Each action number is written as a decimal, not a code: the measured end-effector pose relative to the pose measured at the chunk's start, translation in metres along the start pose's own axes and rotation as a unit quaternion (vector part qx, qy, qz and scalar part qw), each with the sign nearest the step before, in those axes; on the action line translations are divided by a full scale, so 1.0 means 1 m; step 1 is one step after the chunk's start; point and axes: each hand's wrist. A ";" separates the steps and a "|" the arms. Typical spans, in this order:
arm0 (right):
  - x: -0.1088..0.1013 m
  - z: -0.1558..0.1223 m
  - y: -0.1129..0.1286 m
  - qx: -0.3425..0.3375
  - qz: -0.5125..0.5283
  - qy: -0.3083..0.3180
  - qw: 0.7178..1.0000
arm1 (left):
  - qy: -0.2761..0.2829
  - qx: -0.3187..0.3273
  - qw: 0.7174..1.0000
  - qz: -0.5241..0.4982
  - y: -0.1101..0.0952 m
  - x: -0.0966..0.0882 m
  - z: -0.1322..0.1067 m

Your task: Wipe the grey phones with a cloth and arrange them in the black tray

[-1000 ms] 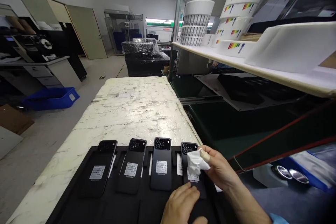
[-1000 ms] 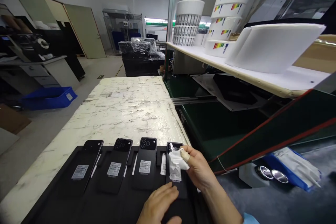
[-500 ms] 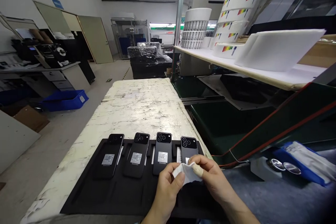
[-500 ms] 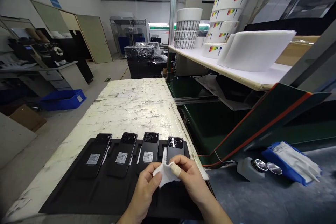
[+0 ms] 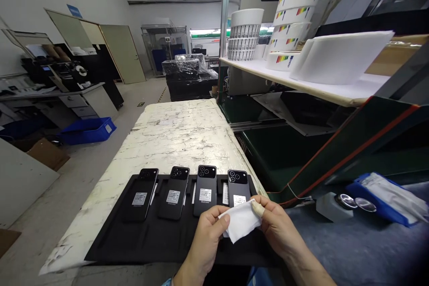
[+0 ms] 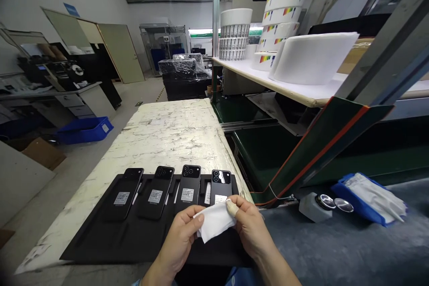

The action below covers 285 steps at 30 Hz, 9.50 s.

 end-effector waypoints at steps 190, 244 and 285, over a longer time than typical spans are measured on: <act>0.023 0.118 0.013 -0.408 -0.620 0.142 0.656 | -0.086 0.512 0.549 0.655 0.090 0.000 0.041; 0.073 0.137 -0.024 -0.387 -0.706 0.101 0.585 | -0.188 0.455 0.469 0.733 0.062 -0.087 0.004; 0.111 0.185 -0.033 -0.375 -0.682 0.122 0.616 | -0.194 0.452 0.485 0.723 0.048 -0.085 0.003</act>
Point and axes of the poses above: each hand's wrist, its own z-axis towards the middle knuckle, its own x-axis out of the palm, y = z × x, and after that the axes turned 9 degrees about z, right-handed
